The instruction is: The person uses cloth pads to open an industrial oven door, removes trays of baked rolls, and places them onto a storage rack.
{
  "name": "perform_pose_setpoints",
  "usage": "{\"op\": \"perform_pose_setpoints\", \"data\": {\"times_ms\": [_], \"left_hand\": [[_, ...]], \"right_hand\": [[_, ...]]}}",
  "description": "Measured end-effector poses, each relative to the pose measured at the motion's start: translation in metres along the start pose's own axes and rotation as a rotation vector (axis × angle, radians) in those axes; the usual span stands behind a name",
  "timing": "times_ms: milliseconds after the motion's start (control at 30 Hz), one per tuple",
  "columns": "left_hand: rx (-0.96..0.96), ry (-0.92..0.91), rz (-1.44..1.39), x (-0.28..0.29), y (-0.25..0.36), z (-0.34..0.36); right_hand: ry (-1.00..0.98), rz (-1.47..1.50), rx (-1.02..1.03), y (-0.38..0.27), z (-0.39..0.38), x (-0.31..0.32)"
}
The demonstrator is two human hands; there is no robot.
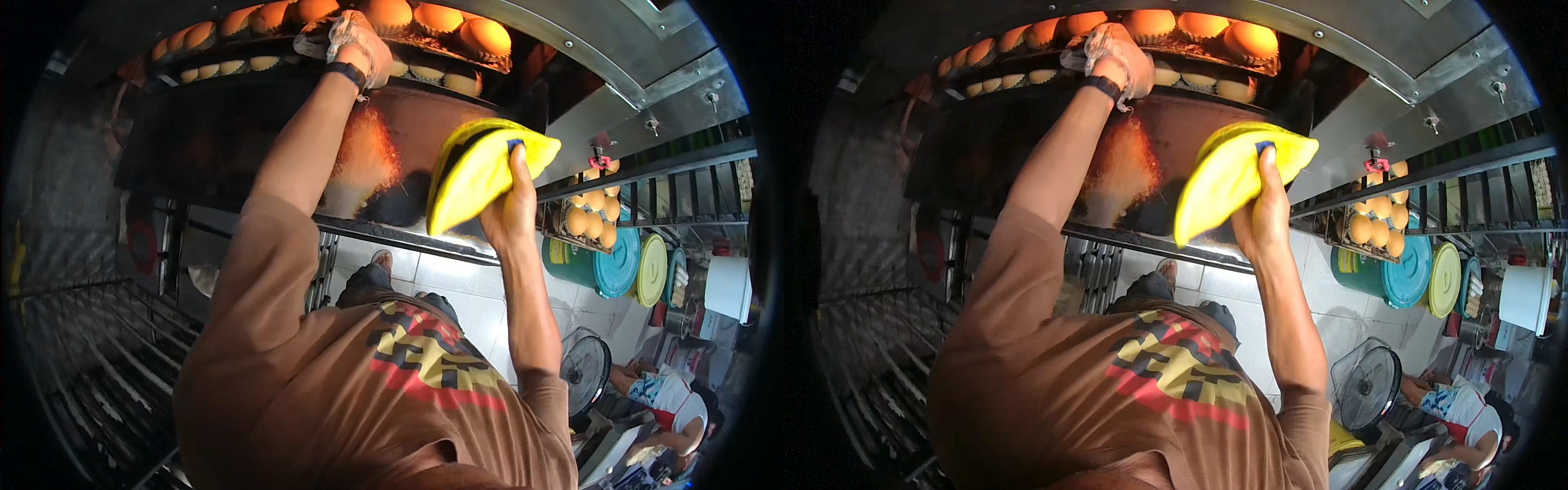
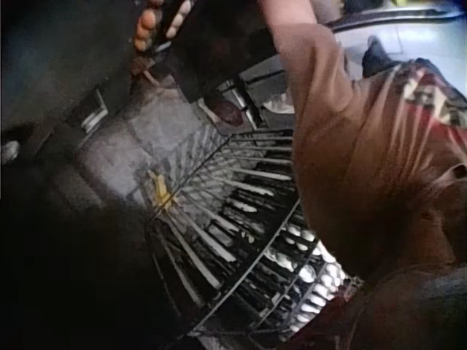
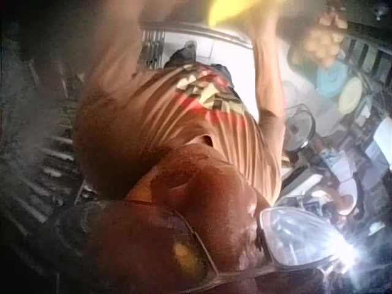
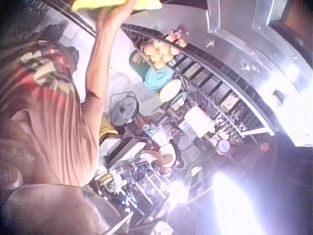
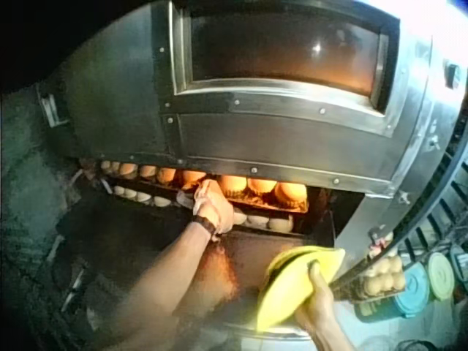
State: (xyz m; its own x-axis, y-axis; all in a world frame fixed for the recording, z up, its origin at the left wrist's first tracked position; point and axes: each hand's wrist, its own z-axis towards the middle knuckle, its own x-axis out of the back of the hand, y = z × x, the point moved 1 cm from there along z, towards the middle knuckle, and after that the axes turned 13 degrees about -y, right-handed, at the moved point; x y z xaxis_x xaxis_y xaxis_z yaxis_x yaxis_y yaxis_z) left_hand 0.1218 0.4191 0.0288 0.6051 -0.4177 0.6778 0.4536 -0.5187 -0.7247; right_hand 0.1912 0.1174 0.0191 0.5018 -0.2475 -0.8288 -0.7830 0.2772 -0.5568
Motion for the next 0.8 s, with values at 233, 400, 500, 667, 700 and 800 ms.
{"op": "perform_pose_setpoints", "data": {"times_ms": [233, 400, 500, 667, 700, 800], "left_hand": [[0.083, 0.351, -0.66, -0.008, -0.027, -0.111], [-0.001, 0.649, -0.845, -0.016, -0.024, -0.194], [0.028, 0.502, -0.924, -0.039, -0.016, -0.228], [-0.009, 0.502, -0.628, -0.072, 0.01, -0.285], [-0.018, 0.378, -0.665, -0.066, 0.019, -0.3], [0.035, 0.211, -1.167, -0.087, 0.053, -0.343]], "right_hand": [[0.054, 0.063, 0.207, 0.027, 0.037, 0.025], [0.043, 0.244, 0.212, 0.027, 0.006, 0.023], [0.114, 0.168, 0.133, 0.026, -0.023, 0.027], [0.076, 0.108, 0.074, 0.015, -0.072, 0.032], [0.046, 0.085, 0.068, 0.013, -0.083, 0.039], [0.041, 0.043, 0.017, 0.007, -0.124, 0.05]]}}
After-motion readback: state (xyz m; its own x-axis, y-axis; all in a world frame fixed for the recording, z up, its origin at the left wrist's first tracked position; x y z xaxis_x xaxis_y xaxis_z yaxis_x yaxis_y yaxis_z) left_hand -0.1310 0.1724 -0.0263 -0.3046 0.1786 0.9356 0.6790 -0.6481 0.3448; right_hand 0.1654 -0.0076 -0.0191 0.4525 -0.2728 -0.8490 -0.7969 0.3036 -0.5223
